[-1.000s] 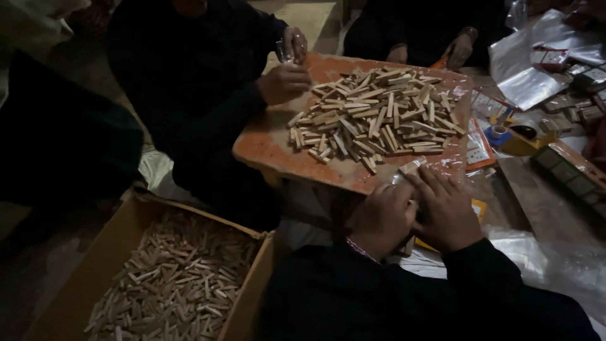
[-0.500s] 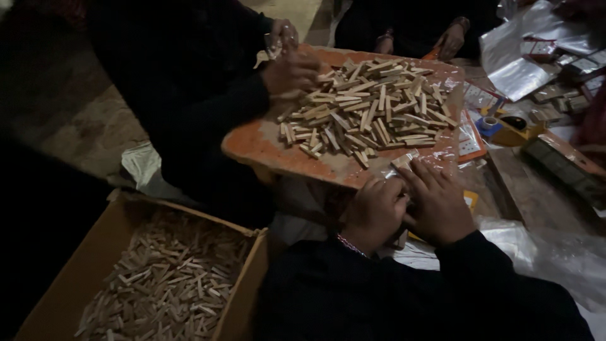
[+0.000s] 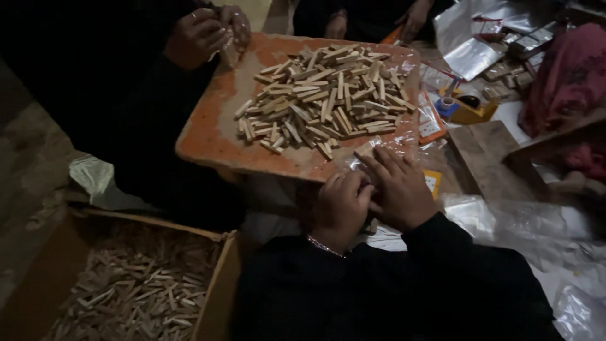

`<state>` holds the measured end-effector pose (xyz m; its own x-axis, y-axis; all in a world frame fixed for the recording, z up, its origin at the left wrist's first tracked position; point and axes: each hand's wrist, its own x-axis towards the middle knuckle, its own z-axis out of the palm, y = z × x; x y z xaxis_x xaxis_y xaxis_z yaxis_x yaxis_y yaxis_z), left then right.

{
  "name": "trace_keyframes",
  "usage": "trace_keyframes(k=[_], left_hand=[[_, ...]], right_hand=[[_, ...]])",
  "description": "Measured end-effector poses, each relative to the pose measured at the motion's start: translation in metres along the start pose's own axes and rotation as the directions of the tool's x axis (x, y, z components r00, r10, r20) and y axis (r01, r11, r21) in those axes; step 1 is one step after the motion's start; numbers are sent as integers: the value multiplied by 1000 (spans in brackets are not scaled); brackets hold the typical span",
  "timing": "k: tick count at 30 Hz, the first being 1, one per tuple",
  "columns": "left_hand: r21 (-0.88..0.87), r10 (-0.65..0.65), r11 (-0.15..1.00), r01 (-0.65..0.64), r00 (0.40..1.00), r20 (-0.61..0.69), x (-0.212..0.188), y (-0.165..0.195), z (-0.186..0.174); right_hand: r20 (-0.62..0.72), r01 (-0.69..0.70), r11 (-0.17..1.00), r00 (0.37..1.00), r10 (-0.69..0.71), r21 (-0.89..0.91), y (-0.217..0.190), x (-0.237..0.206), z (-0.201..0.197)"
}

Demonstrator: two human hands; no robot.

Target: The person sits on the floor and packs wooden clothespins into a clear plastic bag, picking them one at a time from a pile on a low table and arranging them in rows inside the bag. Other people nearby handle clothespin boxes and bags.

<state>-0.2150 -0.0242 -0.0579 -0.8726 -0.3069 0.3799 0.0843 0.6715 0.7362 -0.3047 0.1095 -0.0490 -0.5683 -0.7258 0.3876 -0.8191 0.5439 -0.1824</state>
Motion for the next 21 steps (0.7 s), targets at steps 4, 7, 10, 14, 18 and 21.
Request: trace_keyframes(k=[4,7,10,14,18,21], left_hand=[[21,45,999,-43,994,-101,-8,1,6],[83,68,995,-56,987,-143,-13,2,11],[126,106,988,-87,982,-157,-17,3,17],[153,138,981,-119,983,-122,-19,0,21],[134,83,988,-79,996,-22,-19,-7,16],[83,98,992,-92,993,-63,-18,-5,11]], right_hand=[[-50,36,999,998,-35,10,-1,0,-2],[-55,30,999,998,-28,20,-3,-2,-3],[-72,28,1000,997,-27,12,-3,-3,-1],[-55,9,1000,998,-9,-1,-1,-3,1],[15,-12,1000,1000,12,7,0,-3,0],[6,30,998,1000,-30,56,6,-4,-5]])
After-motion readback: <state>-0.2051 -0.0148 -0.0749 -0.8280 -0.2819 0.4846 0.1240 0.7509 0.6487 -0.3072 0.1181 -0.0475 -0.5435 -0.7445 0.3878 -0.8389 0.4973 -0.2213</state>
